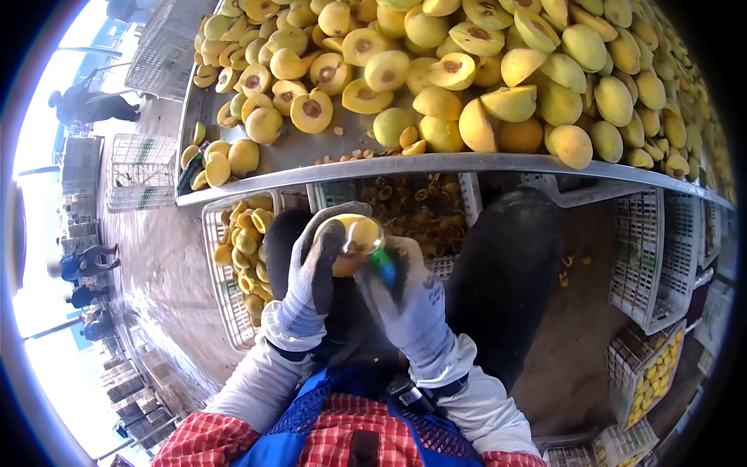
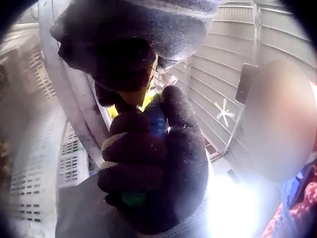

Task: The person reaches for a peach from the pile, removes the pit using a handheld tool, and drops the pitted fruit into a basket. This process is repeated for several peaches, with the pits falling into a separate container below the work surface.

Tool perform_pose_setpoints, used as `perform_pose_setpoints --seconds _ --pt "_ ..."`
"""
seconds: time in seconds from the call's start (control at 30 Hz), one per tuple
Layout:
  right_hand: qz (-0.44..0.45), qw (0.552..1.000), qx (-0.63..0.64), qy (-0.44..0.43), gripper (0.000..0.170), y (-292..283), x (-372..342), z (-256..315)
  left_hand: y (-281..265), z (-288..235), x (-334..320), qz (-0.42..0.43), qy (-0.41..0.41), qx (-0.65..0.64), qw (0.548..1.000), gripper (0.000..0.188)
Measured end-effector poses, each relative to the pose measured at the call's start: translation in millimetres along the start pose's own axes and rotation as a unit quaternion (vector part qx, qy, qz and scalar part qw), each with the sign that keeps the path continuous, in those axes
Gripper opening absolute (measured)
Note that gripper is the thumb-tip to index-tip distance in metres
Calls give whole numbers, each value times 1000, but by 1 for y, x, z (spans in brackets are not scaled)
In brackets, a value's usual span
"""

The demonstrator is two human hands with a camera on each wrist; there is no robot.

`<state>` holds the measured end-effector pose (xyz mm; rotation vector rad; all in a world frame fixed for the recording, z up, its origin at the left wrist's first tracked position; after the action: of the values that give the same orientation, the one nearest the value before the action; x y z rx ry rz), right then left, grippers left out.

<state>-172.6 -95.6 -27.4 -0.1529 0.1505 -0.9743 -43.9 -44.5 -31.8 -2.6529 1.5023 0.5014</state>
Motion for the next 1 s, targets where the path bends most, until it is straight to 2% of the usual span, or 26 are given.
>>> perform_pose_setpoints --seconds 0.07,0.1,0.4,0.5,0.53,0.6,0.63,0.7,0.73,0.8,0.83,0.87,0.93,0.97,1.0 --pt "51 997 -29 47 23 6 -10 -3 0 -2 -7 -45 29 -18 998 36" --pt "45 997 -56 34 21 8 -15 -2 -3 2 -10 -68 37 -18 997 36" --pt "109 991 47 61 28 26 -35 -4 0 7 -32 -109 60 -63 990 32" --pt "118 992 10 50 32 23 -38 -6 -3 14 -32 -105 83 -19 991 27" --pt "108 994 6 27 33 22 -40 -8 -3 18 -34 -109 54 -33 992 26" --pt "89 996 -2 -21 35 22 -44 -11 -5 17 -41 -114 83 -5 990 26" --pt "90 996 25 5 36 23 -48 -13 -7 17 -43 -120 100 2 988 26" --pt "67 998 20 -6 36 29 -53 -21 -9 17 -44 -131 138 15 982 27" --pt "55 998 17 -11 37 30 -56 -25 -9 17 -43 -117 130 35 984 27" --pt "95 995 -5 23 38 31 -61 -37 -13 17 -38 -85 110 77 987 27" --pt "115 992 -15 41 38 31 -65 -43 -16 24 -36 -71 59 81 992 26" --pt "119 990 21 70 38 34 -68 -55 -14 12 -37 -54 123 185 974 25" --pt "129 979 88 130 36 42 -77 -80 -15 24 -38 -24 20 123 992 23" --pt "130 916 285 251 34 48 -80 -82 -14 25 -36 -9 10 81 997 24" --pt "152 895 318 272 32 48 -79 -73 -14 27 -36 8 -3 39 999 25"
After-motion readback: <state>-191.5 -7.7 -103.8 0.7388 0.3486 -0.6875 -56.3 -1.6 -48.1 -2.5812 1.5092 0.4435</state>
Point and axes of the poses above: each hand's wrist, its own x-axis towards the middle knuckle, its own y-axis out of the palm, z = x × y, the point moved 7 cm from there along x, towards the middle knuckle, and after that the axes turned 4 degrees about y, right-handed, at the moved point
